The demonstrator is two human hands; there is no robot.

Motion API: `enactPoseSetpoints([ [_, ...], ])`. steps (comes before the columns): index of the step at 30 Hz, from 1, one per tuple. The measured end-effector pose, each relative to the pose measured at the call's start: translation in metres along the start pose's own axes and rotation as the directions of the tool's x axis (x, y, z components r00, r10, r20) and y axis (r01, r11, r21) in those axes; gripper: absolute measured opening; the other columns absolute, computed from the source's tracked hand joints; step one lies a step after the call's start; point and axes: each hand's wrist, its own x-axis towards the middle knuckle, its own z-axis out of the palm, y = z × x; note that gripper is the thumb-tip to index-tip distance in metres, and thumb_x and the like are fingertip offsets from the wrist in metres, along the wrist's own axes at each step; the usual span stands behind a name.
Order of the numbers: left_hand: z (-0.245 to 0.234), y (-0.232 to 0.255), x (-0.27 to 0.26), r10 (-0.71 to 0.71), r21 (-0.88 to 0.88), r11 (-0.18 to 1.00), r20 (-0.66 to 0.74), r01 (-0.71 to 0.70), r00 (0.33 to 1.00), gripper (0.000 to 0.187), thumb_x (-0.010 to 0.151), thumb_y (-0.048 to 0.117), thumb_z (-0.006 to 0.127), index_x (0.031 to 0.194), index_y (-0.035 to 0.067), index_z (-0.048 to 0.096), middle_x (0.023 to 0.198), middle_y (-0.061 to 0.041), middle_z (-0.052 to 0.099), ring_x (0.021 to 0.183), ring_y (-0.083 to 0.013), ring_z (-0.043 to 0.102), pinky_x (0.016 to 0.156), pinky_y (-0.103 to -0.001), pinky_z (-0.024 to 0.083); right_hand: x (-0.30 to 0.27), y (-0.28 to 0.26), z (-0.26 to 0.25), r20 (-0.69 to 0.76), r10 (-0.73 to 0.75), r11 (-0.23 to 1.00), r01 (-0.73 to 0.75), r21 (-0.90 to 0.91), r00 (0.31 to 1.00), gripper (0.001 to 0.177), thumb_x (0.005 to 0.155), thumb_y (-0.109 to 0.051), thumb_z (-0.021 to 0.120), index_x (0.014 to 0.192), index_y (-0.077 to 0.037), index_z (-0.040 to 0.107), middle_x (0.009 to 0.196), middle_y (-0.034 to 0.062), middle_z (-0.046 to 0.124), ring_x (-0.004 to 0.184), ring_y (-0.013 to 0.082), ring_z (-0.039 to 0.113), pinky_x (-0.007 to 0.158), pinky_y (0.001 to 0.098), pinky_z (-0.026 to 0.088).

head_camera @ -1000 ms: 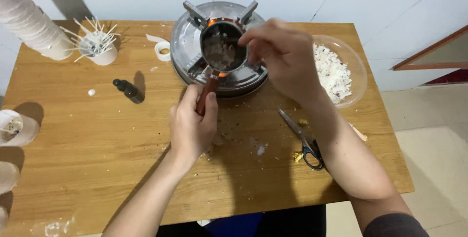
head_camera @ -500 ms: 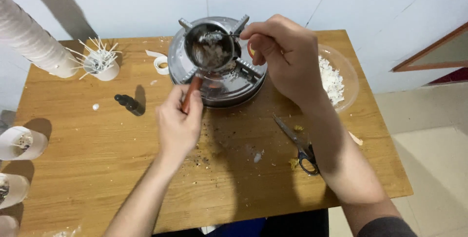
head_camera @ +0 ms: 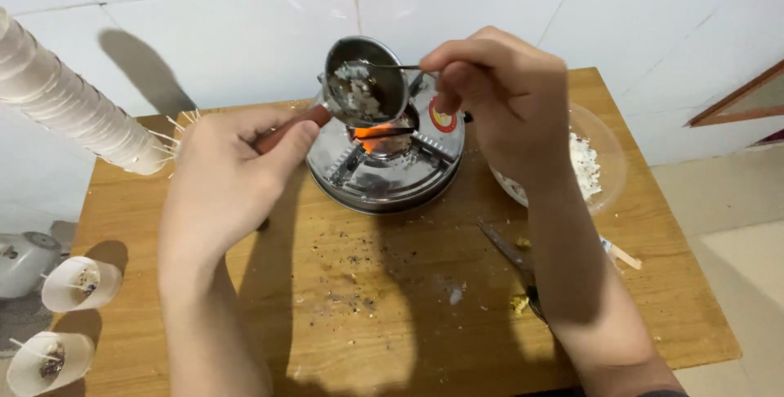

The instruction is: Melting wax flakes in a small pot over a portable stove and stirring the mixture while adding more flakes.

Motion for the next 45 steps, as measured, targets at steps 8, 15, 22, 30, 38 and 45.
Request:
enactPoseSetpoints([
  [8, 0.002, -0.01, 0.019, -0.037, 0.143, 0.989, 0.03, 0.032, 0.999, 0.035, 0.099, 0.036, 0.067, 0.07, 0.016, 0.067, 0.057, 0.004, 0.031, 0.059, -0.0142, 0.03, 0.058, -0.032, 0.028, 0.006, 0.015, 0.006, 0.046, 0.107, 0.993, -0.104, -0.062, 0.993, 0.019, 0.11, -0.001, 0.053, 0.103, 0.002, 0.07, 0.074, 0.0086, 0.064, 0.063, 0.0145, 0.062, 0.065, 0.0251, 0.053],
  [15, -0.003, -0.003, 0.019, -0.2, 0.09, 0.977, 0.048, 0.196, 0.979, 0.025, 0.092, 0.035, 0.077, 0.093, 0.02, 0.058, 0.06, 0.001, 0.059, 0.051, -0.0165, 0.043, 0.059, -0.033, 0.038, 0.007, 0.014, 0.011, 0.087, 0.064, 0.997, -0.06, -0.049, 0.994, 0.019, 0.111, -0.005, 0.054, 0.104, 0.004, 0.07, 0.075, 0.0101, 0.063, 0.063, 0.0157, 0.061, 0.064, 0.0263, 0.051],
  [22, -0.003, -0.021, 0.022, -0.058, 0.021, 0.998, 0.044, 0.058, 0.997, 0.042, 0.097, 0.029, 0.078, 0.07, 0.014, 0.049, 0.056, 0.002, 0.046, 0.055, -0.0139, 0.035, 0.057, -0.03, 0.03, 0.005, 0.004, 0.015, 0.031, 0.002, 0.998, -0.001, -0.058, 1.0, 0.022, 0.113, -0.004, 0.051, 0.104, 0.006, 0.069, 0.079, 0.0127, 0.06, 0.065, 0.018, 0.064, 0.064, 0.0266, 0.051],
  [30, -0.009, -0.016, 0.019, -0.081, -0.005, 0.997, 0.105, 0.082, 0.991, 0.041, 0.099, 0.026, 0.076, 0.07, 0.013, 0.049, 0.053, -0.001, 0.049, 0.051, -0.015, 0.037, 0.055, -0.031, 0.031, 0.005, 0.014, 0.02, 0.075, -0.074, 0.985, 0.085, -0.148, 0.994, 0.018, 0.108, 0.009, 0.054, 0.102, 0.003, 0.07, 0.086, 0.0139, 0.063, 0.067, 0.0198, 0.065, 0.065, 0.028, 0.052],
  [38, -0.009, -0.022, 0.02, -0.06, 0.015, 0.998, 0.03, 0.06, 0.998, 0.038, 0.097, 0.027, 0.077, 0.069, 0.013, 0.056, 0.056, 0.002, 0.052, 0.057, -0.0135, 0.039, 0.059, -0.03, 0.032, 0.005, 0.014, 0.029, -0.024, 0.28, 0.96, -0.28, -0.021, 0.96, 0.026, 0.111, -0.005, 0.05, 0.09, 0.002, 0.063, 0.057, 0.0069, 0.056, 0.048, 0.0136, 0.056, 0.046, 0.0234, 0.045],
  [45, -0.009, -0.024, 0.021, -0.054, 0.013, 0.999, 0.044, 0.053, 0.998, 0.039, 0.096, 0.026, 0.077, 0.068, 0.013, 0.053, 0.055, 0.001, 0.05, 0.058, -0.0138, 0.039, 0.06, -0.03, 0.033, 0.004, 0.026, 0.025, -0.122, 0.272, 0.958, -0.257, 0.126, 0.954, 0.021, 0.113, -0.007, 0.05, 0.102, 0.002, 0.065, 0.067, 0.0101, 0.059, 0.052, 0.0176, 0.061, 0.047, 0.0251, 0.051],
])
